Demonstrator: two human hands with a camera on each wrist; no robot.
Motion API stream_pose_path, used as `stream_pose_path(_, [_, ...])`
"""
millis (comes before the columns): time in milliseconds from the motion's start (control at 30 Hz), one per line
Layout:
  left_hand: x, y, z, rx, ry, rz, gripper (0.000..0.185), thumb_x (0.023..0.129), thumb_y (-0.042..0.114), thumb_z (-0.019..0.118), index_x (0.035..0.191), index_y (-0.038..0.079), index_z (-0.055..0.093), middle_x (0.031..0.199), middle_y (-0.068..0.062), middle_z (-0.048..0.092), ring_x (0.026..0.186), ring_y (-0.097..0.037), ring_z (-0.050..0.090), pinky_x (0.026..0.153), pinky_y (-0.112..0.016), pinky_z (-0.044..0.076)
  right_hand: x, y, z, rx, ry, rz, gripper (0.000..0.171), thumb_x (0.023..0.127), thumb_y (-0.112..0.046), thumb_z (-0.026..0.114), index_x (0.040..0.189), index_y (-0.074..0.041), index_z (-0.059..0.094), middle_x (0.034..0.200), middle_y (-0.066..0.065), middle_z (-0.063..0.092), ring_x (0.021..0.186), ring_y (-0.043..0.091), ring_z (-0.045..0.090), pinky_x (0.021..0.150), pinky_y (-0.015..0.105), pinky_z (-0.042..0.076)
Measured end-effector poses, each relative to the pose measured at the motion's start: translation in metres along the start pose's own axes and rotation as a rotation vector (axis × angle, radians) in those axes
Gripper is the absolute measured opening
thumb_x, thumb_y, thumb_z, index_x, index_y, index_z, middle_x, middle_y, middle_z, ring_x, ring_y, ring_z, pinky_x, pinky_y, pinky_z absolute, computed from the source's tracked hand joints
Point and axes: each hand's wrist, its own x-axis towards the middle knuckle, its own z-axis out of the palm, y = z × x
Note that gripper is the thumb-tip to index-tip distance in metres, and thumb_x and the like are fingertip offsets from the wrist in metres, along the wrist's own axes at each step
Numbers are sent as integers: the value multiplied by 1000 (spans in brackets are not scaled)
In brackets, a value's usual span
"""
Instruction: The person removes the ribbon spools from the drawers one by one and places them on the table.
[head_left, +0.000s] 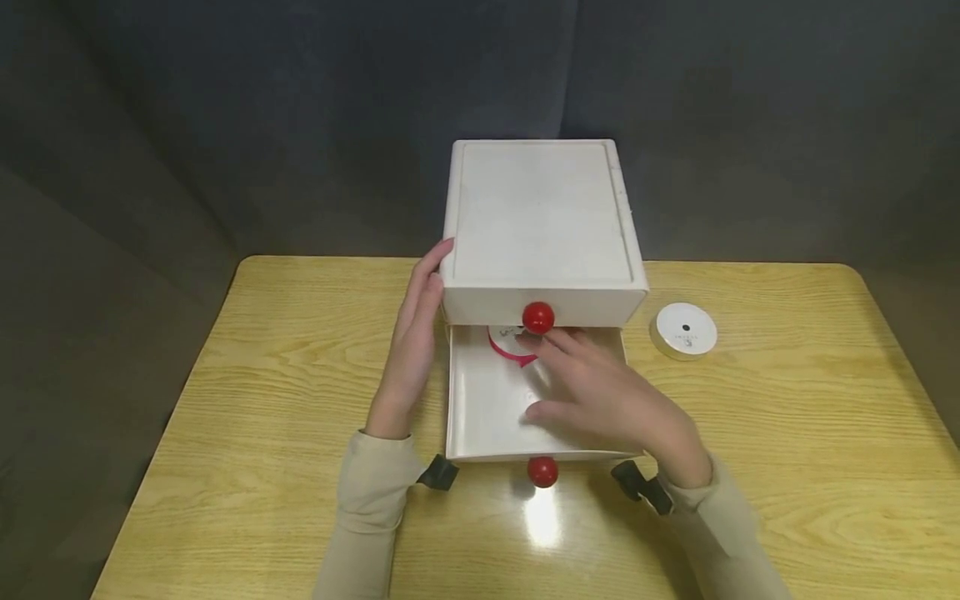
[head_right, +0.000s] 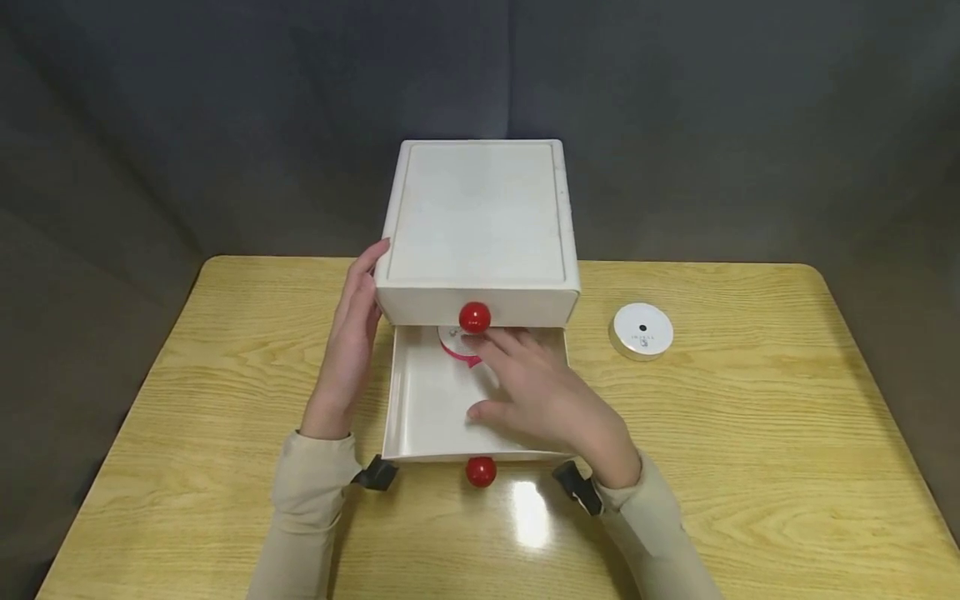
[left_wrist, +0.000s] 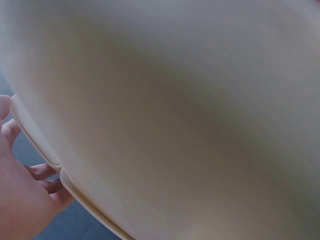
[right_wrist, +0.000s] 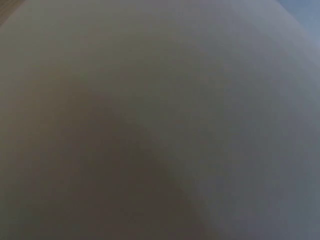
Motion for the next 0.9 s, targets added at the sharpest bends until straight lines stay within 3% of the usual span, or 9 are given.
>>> stream_pose_path(267, [0, -1, -2, 4, 3, -8, 52, 111, 42, 33, 159, 24, 38, 164, 11, 35, 150, -6, 29, 124, -45, 20, 5, 0, 4, -57, -2, 9, 78, 90, -50, 78, 155, -17, 50, 162, 7, 42, 146, 38, 39, 120, 60, 26])
stream_pose_path(533, [0, -2, -2, -17, -2, -2, 52, 111, 40, 33, 160, 22, 38, 163, 11, 34, 151, -6, 28, 125, -41, 19, 5, 0, 5, 9, 90, -48, 72, 81, -29, 90, 144, -12, 60, 140, 3, 62, 128, 32, 53, 109, 52, 42])
stream_pose_path(633, [1, -2, -2, -19, -7, 11, 52, 111, 39, 33, 159, 21, 38, 163, 9, 35, 151, -7, 28, 124, -41, 20, 5, 2, 6, -9, 90, -82, 76, 79, -24, 92, 146, -11, 59, 147, 9, 57, 131, 35, 53, 107, 54, 44])
stream_pose_path(800, [1, -1, -2, -19, -11, 18, 52, 111, 39, 33, 159, 20, 38, 163, 8, 36, 151, -8, 29, 124, -42, 20, 5, 5, 6, -69, 20, -77, 75, 82, -27, 90, 148, -12, 57, 162, 13, 41, 144, 40, 41, 114, 58, 38])
stream_pose_path(900, [1, -1, -2, -11, -8, 12, 52, 111, 39, 33, 159, 20, 38, 163, 9, 36, 151, -7, 29, 124, -42, 20, 5, 5, 7, -64, 1, -77, 72, 83, -24, 89, 146, -12, 59, 160, 11, 43, 145, 39, 40, 115, 58, 37])
